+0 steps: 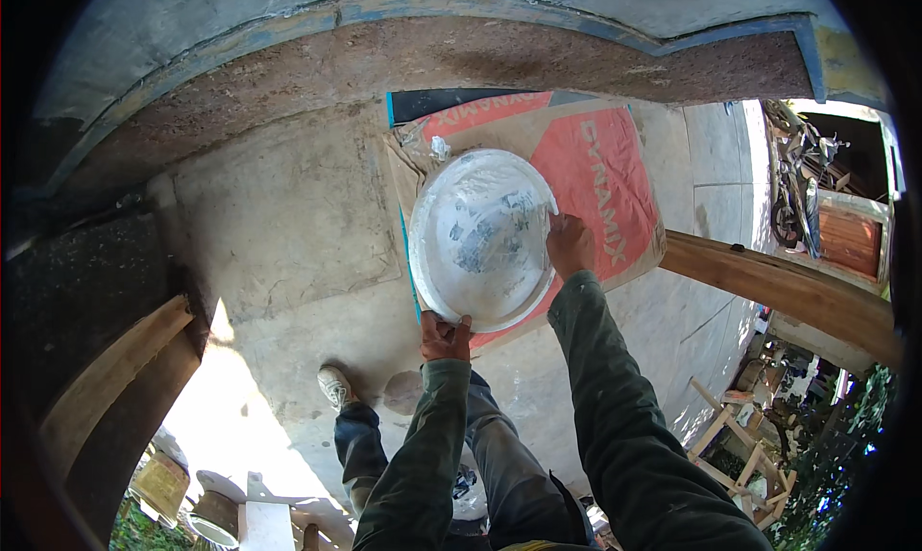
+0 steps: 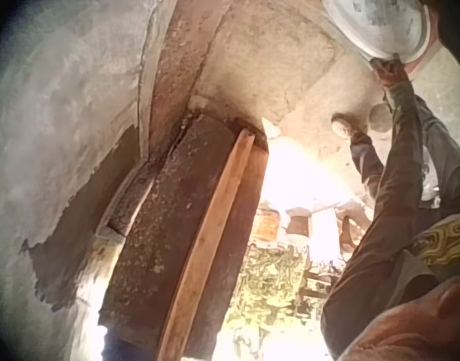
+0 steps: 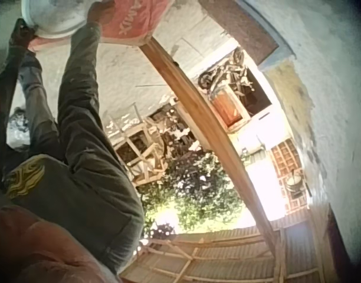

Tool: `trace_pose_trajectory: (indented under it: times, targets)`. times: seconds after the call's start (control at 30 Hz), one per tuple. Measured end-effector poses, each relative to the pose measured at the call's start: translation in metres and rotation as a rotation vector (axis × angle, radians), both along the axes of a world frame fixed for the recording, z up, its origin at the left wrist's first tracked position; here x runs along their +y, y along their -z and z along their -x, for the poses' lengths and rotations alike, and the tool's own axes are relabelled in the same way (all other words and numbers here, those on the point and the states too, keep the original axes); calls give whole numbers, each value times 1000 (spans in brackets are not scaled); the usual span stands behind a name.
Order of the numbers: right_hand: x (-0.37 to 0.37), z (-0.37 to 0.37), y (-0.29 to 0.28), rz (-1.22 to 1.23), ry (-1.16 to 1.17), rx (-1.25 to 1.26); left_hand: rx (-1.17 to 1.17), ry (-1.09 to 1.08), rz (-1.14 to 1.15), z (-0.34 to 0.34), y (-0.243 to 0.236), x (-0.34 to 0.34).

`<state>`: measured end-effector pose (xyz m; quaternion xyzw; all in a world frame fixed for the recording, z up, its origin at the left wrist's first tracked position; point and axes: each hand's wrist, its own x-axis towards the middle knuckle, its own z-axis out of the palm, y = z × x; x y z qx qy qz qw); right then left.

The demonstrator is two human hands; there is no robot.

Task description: The person scrapes a white substance from a bucket with a putty knife and applies it to a wall, repeating the process to cover different sections.

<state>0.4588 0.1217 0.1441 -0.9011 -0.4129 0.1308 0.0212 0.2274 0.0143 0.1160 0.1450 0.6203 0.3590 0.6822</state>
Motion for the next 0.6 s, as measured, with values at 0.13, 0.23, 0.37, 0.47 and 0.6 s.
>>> trace_pose_trajectory:
  times: [0.13, 0.23, 0.37, 0.47, 0.6]
  targets:
    - [26, 2, 0, -51, -191, -59, 0, 13, -87, -6, 4, -5]
    - [25, 28, -12, 10, -350, -14, 9, -15, -12, 0, 10, -10]
    - [-2, 27, -24, -41, -473, 186, -19, -52, 38, 2, 11, -5]
    - [2, 6, -28, -169, -308, 274, -99, -127, 37, -2, 5, 3]
    - [27, 9, -19, -73, -278, -57, -98, -56, 68, -1, 7, 9]
